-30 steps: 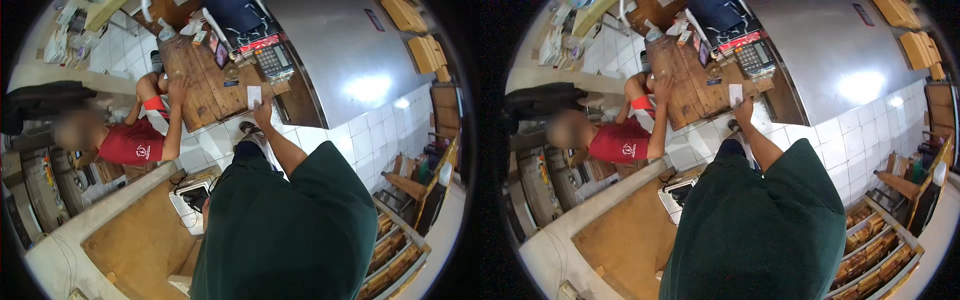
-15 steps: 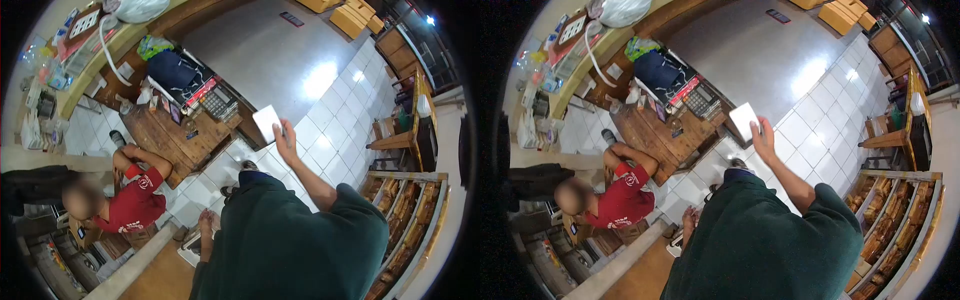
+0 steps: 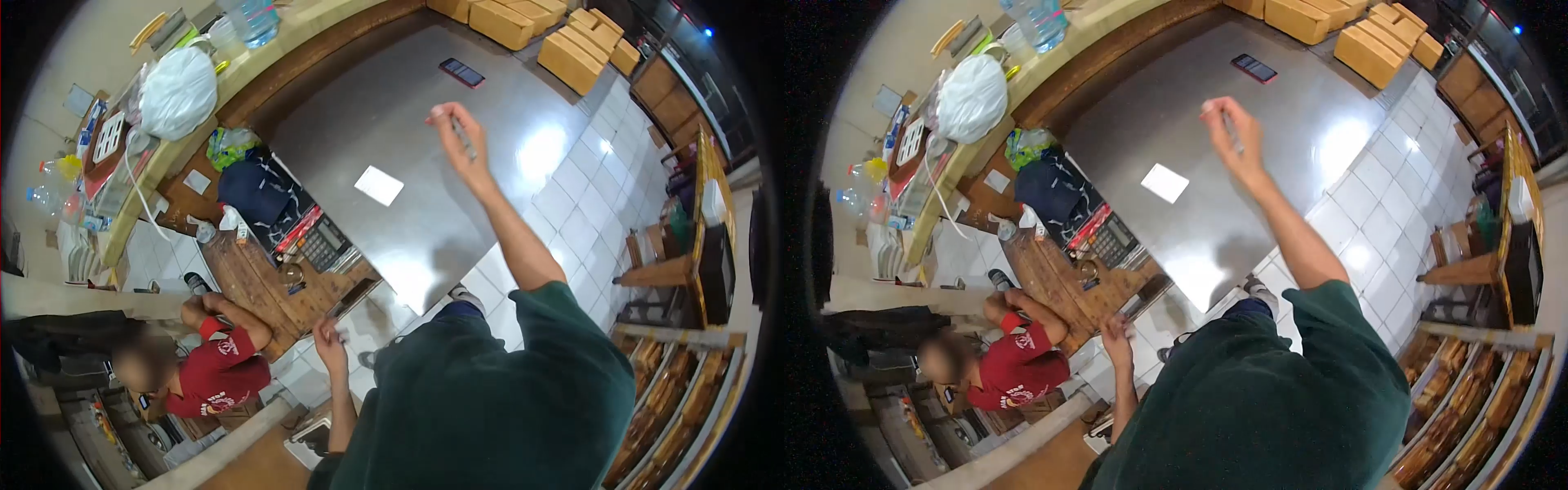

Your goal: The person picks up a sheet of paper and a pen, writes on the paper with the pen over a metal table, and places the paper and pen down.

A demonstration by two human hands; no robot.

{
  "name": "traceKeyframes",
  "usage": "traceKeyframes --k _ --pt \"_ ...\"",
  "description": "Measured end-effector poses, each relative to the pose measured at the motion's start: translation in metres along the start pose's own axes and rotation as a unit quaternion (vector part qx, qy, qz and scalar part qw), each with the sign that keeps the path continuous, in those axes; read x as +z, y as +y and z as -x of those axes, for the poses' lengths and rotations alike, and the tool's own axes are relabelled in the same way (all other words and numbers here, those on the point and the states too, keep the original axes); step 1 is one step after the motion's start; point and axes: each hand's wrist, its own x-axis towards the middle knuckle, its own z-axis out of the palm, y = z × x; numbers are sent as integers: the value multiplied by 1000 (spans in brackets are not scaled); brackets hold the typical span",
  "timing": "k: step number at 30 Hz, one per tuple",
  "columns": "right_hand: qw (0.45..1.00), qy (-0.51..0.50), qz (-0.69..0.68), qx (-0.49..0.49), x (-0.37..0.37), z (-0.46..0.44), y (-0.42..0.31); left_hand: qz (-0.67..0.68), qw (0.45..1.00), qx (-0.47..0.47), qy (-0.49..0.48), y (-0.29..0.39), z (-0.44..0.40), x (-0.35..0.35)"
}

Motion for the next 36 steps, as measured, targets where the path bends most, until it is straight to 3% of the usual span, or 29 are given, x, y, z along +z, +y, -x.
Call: traceKeyframes --k 2,3,4,6,7,9,11,12,14,16,19,24,29,36 --pt "998 -54 34 -24 15 7 48 35 989 136 -37 48 -30 76" --pt "994 -100 35 -31 27 19 73 -12 989 146 -36 70 -50 110" --pt "982 -106 137 -73 45 36 89 -61 985 155 -38 90 -71 140" --pt "929 -262 261 -11 67 62 120 -173 961 216 -28 125 -113 192" --pt "891 -315 320 -72 75 75 137 -176 962 208 -31 126 -127 209" --pt "940 -211 232 -132 80 85 160 -273 924 268 2 115 -155 238" --pt "971 -118 161 -131 72 42 136 -368 885 284 24 96 -172 250" --pt "971 -119 165 -128 59 12 127 -367 886 282 20 103 -160 261" --pt "985 -33 94 -141 33 -62 124 -521 793 316 -3 124 -139 274" --pt "981 44 91 -164 13 -122 144 -531 792 300 -12 129 -141 279" --pt "984 66 56 -156 11 -163 199 -555 794 249 -8 130 -147 283" --pt "982 -27 150 -109 53 -135 302 -503 820 272 29 148 -224 329" --pt "978 -34 158 -131 107 -164 303 -465 854 229 52 184 -320 385" --pt "987 -86 80 -107 120 -169 311 -428 884 174 73 203 -343 409"
